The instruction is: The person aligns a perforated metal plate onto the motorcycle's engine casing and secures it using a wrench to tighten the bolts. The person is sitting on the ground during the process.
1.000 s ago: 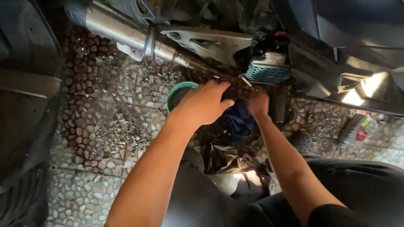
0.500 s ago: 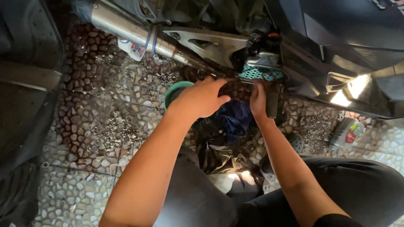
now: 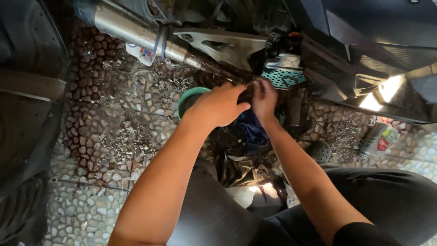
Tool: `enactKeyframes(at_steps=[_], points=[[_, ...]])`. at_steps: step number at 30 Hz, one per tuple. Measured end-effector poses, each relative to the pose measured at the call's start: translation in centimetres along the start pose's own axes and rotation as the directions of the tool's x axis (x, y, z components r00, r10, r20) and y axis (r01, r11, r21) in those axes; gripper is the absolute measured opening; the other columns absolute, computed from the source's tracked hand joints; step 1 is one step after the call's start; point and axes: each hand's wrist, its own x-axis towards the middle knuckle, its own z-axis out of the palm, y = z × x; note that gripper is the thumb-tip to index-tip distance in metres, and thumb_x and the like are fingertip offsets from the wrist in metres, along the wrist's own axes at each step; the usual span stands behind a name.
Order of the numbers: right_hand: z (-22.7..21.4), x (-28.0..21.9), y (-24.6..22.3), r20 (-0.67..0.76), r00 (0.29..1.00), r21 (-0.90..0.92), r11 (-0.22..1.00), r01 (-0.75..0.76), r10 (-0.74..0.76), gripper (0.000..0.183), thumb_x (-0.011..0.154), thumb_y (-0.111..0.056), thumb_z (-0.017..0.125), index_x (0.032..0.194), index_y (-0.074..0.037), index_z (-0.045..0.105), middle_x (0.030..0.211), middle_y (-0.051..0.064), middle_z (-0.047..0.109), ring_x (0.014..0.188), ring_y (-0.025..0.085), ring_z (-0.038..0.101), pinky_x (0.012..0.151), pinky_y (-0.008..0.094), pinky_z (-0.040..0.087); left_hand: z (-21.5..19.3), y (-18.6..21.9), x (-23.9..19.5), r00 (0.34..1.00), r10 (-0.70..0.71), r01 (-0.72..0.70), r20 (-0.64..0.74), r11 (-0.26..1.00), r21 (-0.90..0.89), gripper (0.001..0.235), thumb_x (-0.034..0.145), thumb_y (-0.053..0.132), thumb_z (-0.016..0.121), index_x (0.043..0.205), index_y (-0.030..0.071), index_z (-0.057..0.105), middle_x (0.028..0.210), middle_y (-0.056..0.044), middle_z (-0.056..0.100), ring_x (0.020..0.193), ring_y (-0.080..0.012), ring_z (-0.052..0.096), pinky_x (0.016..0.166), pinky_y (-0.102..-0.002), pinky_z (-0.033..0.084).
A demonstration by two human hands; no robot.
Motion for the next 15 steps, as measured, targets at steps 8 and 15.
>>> enactKeyframes(at_steps=[8,15], points=[[0.9,-6.2,-1.5,0.152,0.879,0.347,0.809,-0.475,0.451,0.028,0.112,-0.026,0.053,0.119,-0.001,0.061,0.107,0.014,0.067,0.089,0.023,0.064,0.075,0.036,0.052,-1.0,0.4,-0.7,1.000,-0.022,0.022,-0.008,1.000,-0.002,0.061,0.096,0.045,0.060,0.150,0.020,0.046,0.147,-0.014,0.051,0.134,-0.0373,0.050,0.106,-0.049,0.045],[0.2,-14.6,6.4,0.681,0.370,0.411,0.090,-0.907,0.632,0.011,0.106,-0.014,0.051,0.104,-0.007,0.058,0.089,0.006,0.059,0.069,0.014,0.053,0.059,0.030,0.044,-0.4,0.5,0.1,0.999,-0.034,0.034,0.025,0.999,0.024,0.060,0.097,0.046,0.058,0.150,0.022,0.045,0.150,-0.014,0.047,0.135,-0.0378,0.047,0.106,-0.051,0.043]])
